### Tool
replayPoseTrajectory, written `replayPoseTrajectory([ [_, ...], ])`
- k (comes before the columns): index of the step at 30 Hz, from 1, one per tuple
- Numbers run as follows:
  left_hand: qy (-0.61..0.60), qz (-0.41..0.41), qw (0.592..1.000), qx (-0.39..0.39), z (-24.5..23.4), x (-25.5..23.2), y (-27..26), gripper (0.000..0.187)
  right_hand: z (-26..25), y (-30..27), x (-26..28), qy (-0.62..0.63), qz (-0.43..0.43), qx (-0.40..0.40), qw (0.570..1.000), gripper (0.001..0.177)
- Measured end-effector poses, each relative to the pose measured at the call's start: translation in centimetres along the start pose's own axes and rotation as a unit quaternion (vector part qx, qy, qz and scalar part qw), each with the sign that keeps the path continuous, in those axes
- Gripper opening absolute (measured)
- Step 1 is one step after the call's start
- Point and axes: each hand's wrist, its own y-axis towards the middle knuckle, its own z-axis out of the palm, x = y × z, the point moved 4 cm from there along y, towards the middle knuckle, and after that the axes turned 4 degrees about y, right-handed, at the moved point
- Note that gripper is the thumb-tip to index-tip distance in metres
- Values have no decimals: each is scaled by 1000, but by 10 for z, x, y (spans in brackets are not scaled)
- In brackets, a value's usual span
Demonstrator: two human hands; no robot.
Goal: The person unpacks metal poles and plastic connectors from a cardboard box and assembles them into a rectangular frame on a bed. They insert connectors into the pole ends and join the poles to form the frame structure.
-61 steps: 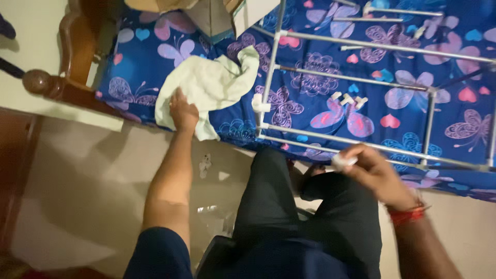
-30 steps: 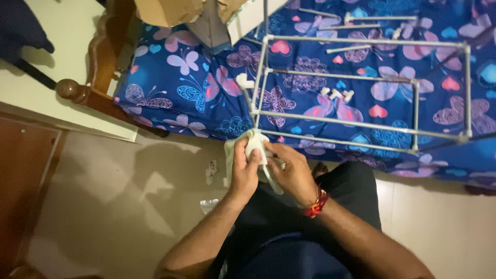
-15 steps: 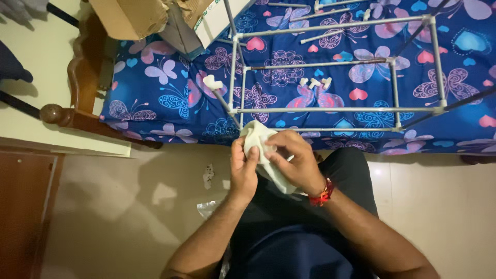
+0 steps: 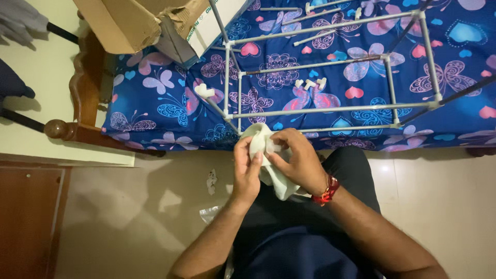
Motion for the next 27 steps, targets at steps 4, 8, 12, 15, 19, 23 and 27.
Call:
replayPoseTrajectory([
  [4, 27, 27, 999, 39, 14, -5, 1, 53, -2, 3, 10, -57, -88, -7, 994, 32],
  [8, 54, -6, 998, 2, 13, -2, 5, 40, 0, 3, 13, -61, -89, 32, 994, 34],
  [12, 17, -12, 1000, -13, 6, 0, 6, 32, -1, 1, 11, -28, -84, 70, 994, 40],
  [15, 17, 10, 999, -31, 3, 2, 5, 29, 0, 1, 5, 1, -58, 62, 996, 43],
  [19, 61, 23, 996, -57, 1, 7, 2, 23, 4, 2, -8, 2, 32, 11, 999, 42],
  [23, 23, 20, 998, -48, -3, 12, 3, 25, 5, 3, -11, 44, 25, 15, 999, 55],
  [27, 26, 41, 997, -52, -4, 14, 6, 25, 6, 4, -16, 76, 45, 63, 994, 54],
])
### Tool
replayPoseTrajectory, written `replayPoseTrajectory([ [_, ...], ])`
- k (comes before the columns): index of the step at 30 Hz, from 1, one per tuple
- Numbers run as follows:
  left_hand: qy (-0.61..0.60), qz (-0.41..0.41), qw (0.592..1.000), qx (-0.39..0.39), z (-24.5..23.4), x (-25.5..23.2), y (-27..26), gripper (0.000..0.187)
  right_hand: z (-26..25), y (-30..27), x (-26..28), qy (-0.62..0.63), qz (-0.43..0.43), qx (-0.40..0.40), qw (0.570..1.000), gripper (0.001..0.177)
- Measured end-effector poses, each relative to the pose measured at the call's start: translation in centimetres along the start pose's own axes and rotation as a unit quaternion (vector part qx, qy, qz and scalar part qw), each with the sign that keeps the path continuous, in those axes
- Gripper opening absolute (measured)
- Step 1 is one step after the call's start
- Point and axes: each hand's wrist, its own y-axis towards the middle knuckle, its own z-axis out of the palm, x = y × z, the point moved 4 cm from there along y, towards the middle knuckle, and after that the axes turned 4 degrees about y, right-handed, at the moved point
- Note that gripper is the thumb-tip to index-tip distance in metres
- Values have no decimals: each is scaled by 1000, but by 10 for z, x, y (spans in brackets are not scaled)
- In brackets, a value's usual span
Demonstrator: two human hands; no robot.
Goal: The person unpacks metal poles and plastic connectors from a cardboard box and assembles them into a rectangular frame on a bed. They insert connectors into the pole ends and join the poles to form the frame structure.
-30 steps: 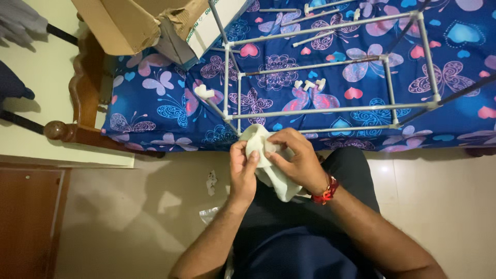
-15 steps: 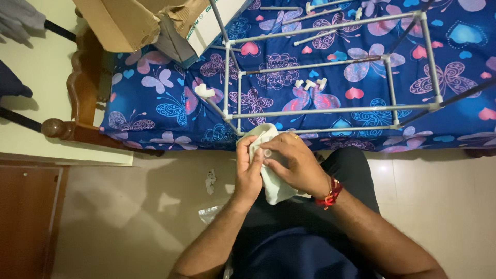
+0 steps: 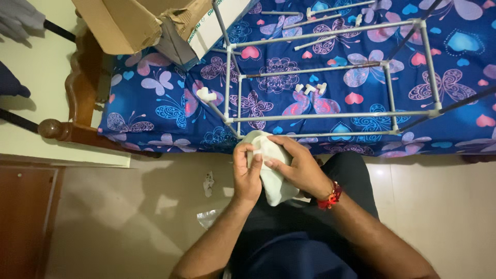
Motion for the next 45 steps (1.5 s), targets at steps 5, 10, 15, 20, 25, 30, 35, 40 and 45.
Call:
replayPoseTrajectory([
  [5, -9, 23, 1000, -12, 8, 2, 4, 25, -1, -1, -13, -5, 81, -15, 997, 46],
  [10, 4, 59, 998, -18, 9, -2, 12, 25, -7, -3, -32, 5, 90, -45, 995, 36],
  [15, 1, 89, 995, -42, -3, -8, 23, 23, -17, -17, -58, 159, 156, -131, 966, 35],
  [20, 197, 144, 969, -32, 6, -20, 18, 27, -6, -22, -52, 210, 68, -100, 970, 37],
  [25, 271, 197, 942, -30, 11, -32, 16, 31, 2, -15, -29, 173, 36, -71, 982, 45],
  [30, 303, 207, 930, -9, 16, -45, 12, 27, 2, -10, -14, 31, 51, -94, 994, 46],
  [35, 282, 203, 937, 33, 23, -58, 5, 21, 0, -13, -21, 26, 82, -146, 986, 34],
  [40, 205, 144, 967, 47, 20, -51, 11, 23, -3, -14, -39, 53, 67, -139, 987, 29],
  [45, -2, -7, 994, 106, 19, -31, 18, 47, -1, -18, -53, 150, 85, -107, 979, 27],
])
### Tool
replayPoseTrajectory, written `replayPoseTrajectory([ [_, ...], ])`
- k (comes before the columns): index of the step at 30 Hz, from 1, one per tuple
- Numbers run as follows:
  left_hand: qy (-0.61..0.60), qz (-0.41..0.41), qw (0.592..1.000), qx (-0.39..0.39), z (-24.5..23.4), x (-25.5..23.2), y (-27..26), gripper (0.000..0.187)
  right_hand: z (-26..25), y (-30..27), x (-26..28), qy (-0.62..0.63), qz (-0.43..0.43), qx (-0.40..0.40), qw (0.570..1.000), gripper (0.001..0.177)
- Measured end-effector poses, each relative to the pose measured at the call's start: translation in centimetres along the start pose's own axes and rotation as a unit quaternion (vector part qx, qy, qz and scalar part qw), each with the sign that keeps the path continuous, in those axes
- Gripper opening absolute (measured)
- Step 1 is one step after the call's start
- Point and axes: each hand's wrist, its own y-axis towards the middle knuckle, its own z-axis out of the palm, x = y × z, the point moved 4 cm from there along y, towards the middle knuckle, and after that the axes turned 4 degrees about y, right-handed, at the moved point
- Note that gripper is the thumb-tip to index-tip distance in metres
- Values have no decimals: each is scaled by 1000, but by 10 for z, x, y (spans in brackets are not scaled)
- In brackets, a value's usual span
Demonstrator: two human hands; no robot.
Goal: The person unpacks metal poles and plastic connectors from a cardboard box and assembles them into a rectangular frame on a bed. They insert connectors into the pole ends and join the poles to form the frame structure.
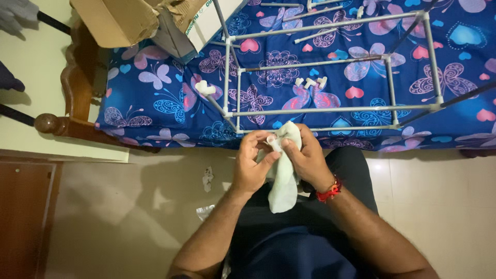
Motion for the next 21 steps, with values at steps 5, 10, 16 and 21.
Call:
replayPoseTrajectory([
  [5, 95, 46, 994, -25, 1, 0, -4, 48, 4, 1, -6, 97, 6, 16, 995, 29],
  [10, 58, 33, 997, -34, -1, 8, -7, 44, 2, 4, -5, 71, -14, 68, 995, 33],
  [16, -4, 3, 999, -35, -2, 24, -11, 49, 1, 1, -9, 82, 27, 43, 995, 31],
  [21, -28, -29, 995, -93, -1, 27, -10, 54, 4, 1, -4, 3, -27, -3, 1000, 34],
])
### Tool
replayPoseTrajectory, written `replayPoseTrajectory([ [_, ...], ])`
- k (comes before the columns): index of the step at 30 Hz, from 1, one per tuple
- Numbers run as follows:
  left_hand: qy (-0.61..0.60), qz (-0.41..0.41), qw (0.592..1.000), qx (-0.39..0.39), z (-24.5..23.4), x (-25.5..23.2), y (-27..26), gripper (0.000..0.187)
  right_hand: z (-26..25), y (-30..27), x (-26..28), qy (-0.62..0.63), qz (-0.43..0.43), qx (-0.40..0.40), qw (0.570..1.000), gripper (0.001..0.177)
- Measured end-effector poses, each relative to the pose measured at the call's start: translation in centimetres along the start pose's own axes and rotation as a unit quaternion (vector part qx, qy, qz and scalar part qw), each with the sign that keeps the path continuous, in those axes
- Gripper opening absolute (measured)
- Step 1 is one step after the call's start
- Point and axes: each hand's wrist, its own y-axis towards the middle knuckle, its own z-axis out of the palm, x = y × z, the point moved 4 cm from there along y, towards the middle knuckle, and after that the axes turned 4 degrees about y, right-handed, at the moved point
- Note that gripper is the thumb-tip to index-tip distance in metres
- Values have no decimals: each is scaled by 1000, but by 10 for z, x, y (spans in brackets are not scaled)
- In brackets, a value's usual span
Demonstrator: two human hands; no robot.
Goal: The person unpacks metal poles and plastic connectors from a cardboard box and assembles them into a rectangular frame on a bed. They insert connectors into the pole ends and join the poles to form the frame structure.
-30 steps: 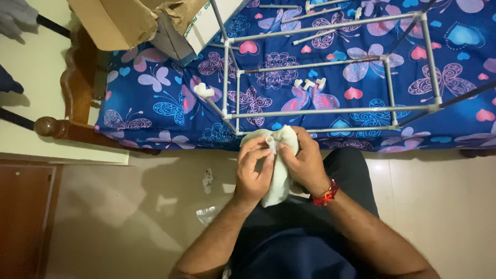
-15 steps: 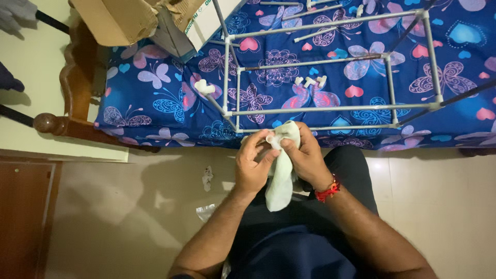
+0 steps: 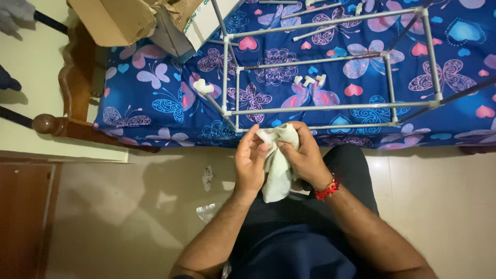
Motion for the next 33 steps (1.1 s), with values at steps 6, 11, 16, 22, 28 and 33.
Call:
replayPoseTrajectory([
  [6, -72, -47, 995, -56, -3, -4, 5, 56, 5, -11, 23, -71, -85, -26, 993, 33],
  [11, 83, 49, 995, -2, 4, -15, -5, 52, 11, -14, 42, -117, -124, 19, 985, 36],
  [16, 81, 81, 993, -4, -1, -16, -6, 49, 11, -7, 44, -111, -77, 55, 989, 28],
  [22, 164, 123, 979, 4, -1, -22, -5, 47, 6, -7, 50, -140, -115, 49, 982, 25],
  [28, 148, 127, 980, 36, 2, -27, -4, 47, 9, -8, 54, -152, -161, 37, 974, 26],
  [33, 113, 123, 986, 11, -10, -14, 2, 48, 11, -4, 44, -236, -130, 55, 961, 29],
])
